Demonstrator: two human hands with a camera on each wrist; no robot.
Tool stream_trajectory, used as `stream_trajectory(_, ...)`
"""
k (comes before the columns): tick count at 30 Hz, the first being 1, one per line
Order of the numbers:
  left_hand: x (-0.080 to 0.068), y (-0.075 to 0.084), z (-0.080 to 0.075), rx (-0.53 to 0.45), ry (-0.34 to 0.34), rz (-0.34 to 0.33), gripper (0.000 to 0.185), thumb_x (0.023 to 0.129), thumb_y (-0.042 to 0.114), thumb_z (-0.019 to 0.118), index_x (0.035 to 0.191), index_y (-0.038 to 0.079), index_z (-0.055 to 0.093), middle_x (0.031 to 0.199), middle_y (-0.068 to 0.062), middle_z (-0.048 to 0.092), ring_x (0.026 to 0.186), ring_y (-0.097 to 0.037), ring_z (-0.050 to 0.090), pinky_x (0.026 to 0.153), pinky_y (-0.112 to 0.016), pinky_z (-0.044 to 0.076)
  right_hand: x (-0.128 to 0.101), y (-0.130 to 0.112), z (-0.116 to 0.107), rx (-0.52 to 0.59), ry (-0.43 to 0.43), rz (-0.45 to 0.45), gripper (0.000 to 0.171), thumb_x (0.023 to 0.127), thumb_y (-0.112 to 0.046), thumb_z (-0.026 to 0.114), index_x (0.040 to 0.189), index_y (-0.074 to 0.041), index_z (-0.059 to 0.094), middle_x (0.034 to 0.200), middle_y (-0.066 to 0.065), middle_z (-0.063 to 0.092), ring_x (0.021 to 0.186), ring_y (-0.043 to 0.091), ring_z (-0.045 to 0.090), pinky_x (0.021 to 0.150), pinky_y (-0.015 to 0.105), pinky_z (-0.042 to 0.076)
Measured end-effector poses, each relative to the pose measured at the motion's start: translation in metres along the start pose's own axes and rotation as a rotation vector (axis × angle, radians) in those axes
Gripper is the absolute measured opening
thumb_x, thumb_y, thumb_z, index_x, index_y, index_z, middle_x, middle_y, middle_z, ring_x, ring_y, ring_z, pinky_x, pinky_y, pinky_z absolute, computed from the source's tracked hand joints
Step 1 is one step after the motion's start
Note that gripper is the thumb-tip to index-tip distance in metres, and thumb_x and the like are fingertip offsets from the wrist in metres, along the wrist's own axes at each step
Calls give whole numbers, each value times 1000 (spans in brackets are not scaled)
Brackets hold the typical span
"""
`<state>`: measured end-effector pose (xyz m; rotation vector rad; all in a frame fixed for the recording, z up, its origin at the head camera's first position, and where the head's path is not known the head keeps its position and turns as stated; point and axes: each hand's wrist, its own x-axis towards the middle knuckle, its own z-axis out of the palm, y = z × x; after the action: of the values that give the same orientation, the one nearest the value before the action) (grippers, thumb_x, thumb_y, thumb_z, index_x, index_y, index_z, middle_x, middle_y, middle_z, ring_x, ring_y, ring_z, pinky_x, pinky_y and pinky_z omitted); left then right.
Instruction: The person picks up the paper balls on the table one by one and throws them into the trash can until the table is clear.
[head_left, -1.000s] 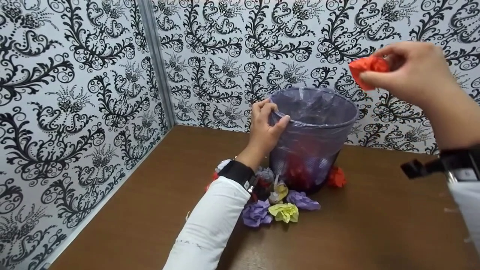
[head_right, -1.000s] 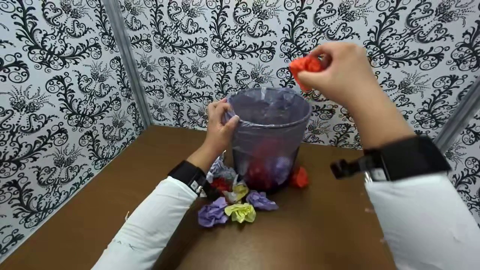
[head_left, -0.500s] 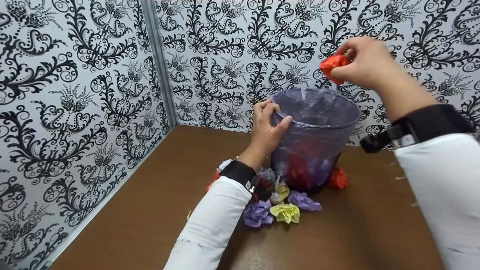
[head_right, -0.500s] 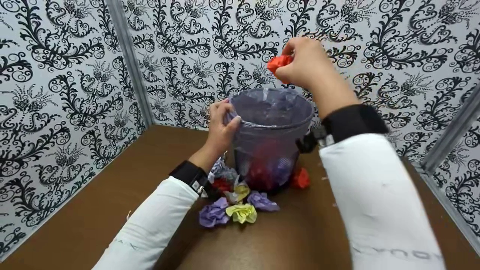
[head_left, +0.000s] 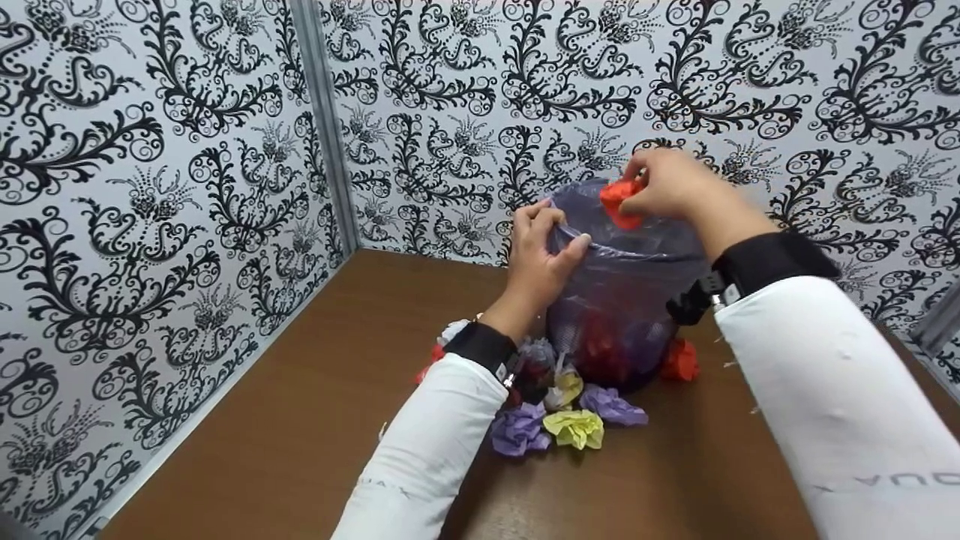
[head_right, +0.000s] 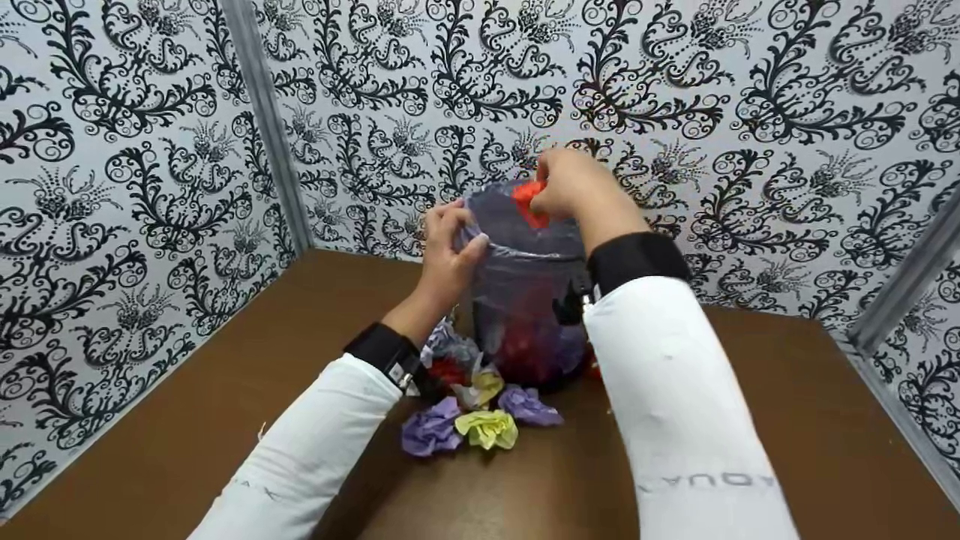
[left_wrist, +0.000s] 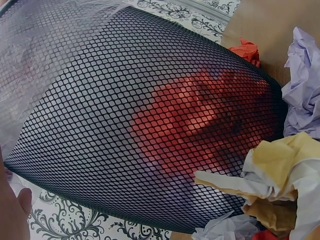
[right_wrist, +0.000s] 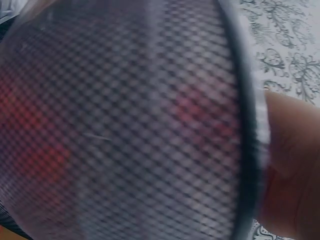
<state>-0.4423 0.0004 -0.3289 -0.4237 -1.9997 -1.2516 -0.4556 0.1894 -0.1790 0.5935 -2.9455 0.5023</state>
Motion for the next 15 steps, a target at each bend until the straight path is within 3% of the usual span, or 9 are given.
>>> stream_trajectory(7,-1,2,0,0,-4,3,49,78,65,52,103,22,54,135,1,37,122,-15,42,96,-38,43,-1,7,10,-26,-84,-49,57,82,-27,74,130,-4,52,127,25,57,113,41,55,99,57,41)
stream_trajectory(15,0,1,0,10,7,-2,48,78,65,52,101,23,53,135,2,37,125,-15,40,97,-37,43,-27,14,-5,11,-15,-77,64,84,-49,69,132,-11,52,134,20,55,122,40,51,102,63,35)
